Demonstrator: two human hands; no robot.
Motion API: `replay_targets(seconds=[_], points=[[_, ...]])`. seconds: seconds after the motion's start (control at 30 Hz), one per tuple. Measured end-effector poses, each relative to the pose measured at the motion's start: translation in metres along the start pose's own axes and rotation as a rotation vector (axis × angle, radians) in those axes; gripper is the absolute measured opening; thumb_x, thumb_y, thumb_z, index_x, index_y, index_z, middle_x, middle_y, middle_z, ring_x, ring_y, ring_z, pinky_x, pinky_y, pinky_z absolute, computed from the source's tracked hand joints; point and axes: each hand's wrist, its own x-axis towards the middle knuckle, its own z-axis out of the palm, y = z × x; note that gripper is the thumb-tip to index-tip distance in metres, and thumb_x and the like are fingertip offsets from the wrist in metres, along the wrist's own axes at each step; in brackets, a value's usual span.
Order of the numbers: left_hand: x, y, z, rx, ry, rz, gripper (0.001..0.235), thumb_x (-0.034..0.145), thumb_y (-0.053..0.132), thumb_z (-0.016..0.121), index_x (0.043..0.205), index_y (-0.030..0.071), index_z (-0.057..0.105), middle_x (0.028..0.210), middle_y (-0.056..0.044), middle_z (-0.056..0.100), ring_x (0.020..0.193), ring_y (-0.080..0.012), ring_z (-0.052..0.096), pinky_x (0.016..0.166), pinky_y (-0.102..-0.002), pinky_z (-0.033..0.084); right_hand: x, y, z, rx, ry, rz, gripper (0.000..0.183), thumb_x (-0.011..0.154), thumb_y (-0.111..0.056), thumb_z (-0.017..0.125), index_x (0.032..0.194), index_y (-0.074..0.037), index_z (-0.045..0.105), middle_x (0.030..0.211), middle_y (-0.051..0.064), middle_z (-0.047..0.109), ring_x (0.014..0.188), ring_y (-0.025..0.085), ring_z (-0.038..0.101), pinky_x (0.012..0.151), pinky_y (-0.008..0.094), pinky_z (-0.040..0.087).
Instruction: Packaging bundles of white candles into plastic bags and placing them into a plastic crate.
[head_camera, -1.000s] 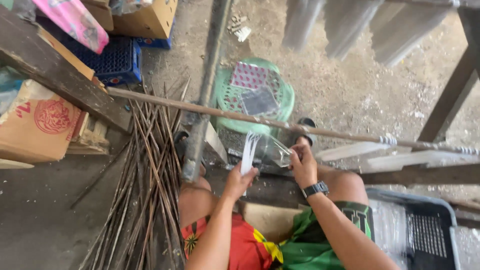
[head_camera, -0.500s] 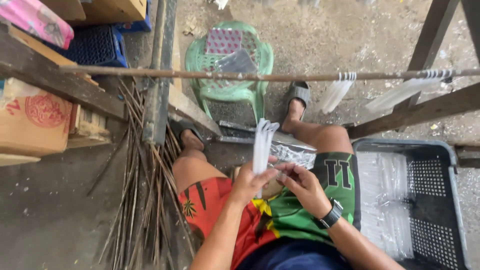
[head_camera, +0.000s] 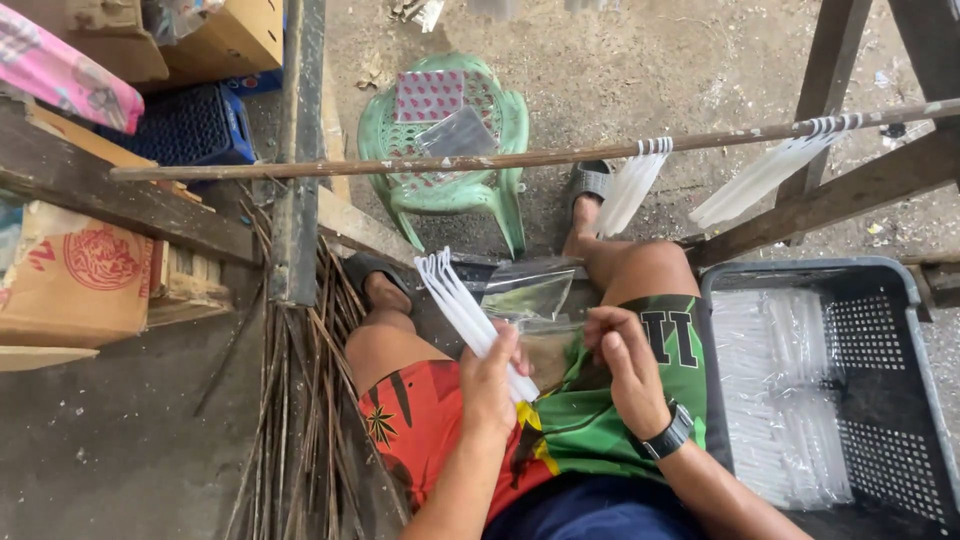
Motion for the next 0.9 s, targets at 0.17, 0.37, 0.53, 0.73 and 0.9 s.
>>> replay_targets(seconds=[0.17,0.37,0.53,0.73,0.9], points=[[0.0,-0.007,-0.002,0.006,0.002,-0.003,0.016,0.079,0.014,0.061,0.084,0.003,0.051,0.054,-0.003,0.046,0.042,-0.0134,0.047,0.046,-0.027,0.045,0.002,-0.014,0.008,-0.352,-0.124,-0.189,0.03,0.076,-0.028,0.059,0.096,-0.006,0.056,0.099,0.011,0.053,0.085,0.022,0.054,0.071,0.031,0.044],[0.004,0.002,-0.014,0.095,0.049,0.068,0.018,0.079,0.014,0.059,0.089,0.001,0.053,0.054,-0.003,0.048,0.043,-0.0114,0.048,0.046,-0.024,0.044,0.006,-0.012,0.008,-0.383,-0.051,-0.178,0.007,0.078,-0.016,0.06,0.078,-0.009,0.06,0.074,0.007,0.06,0.065,0.022,0.06,0.061,0.031,0.047],[0.0,0.015,-0.02,0.272,-0.016,0.21,0.018,0.078,0.012,0.058,0.09,-0.001,0.059,0.049,-0.006,0.048,0.038,-0.0126,0.051,0.041,-0.024,0.045,0.007,-0.018,0.008,-0.256,-0.053,-0.117,0.005,0.079,-0.011,0.057,0.075,-0.008,0.058,0.061,0.006,0.059,0.054,0.014,0.053,0.055,0.027,0.046],[-0.012,0.015,-0.003,0.483,-0.335,0.234,0.024,0.078,0.02,0.063,0.094,0.002,0.062,0.05,-0.006,0.052,0.038,-0.0106,0.051,0.042,-0.023,0.047,0.014,-0.056,0.028,-0.175,-0.194,-0.229,0.011,0.079,-0.011,0.054,0.071,-0.004,0.055,0.07,0.011,0.055,0.065,0.022,0.055,0.063,0.032,0.046],[-0.012,0.016,0.002,0.603,-0.253,0.324,0.013,0.072,0.013,0.064,0.079,0.001,0.06,0.047,-0.007,0.05,0.039,-0.0116,0.049,0.04,-0.025,0.041,0.009,-0.039,0.015,-0.177,-0.287,-0.221,0.012,0.078,-0.013,0.057,0.07,-0.005,0.056,0.07,0.01,0.05,0.067,0.022,0.055,0.064,0.033,0.045]])
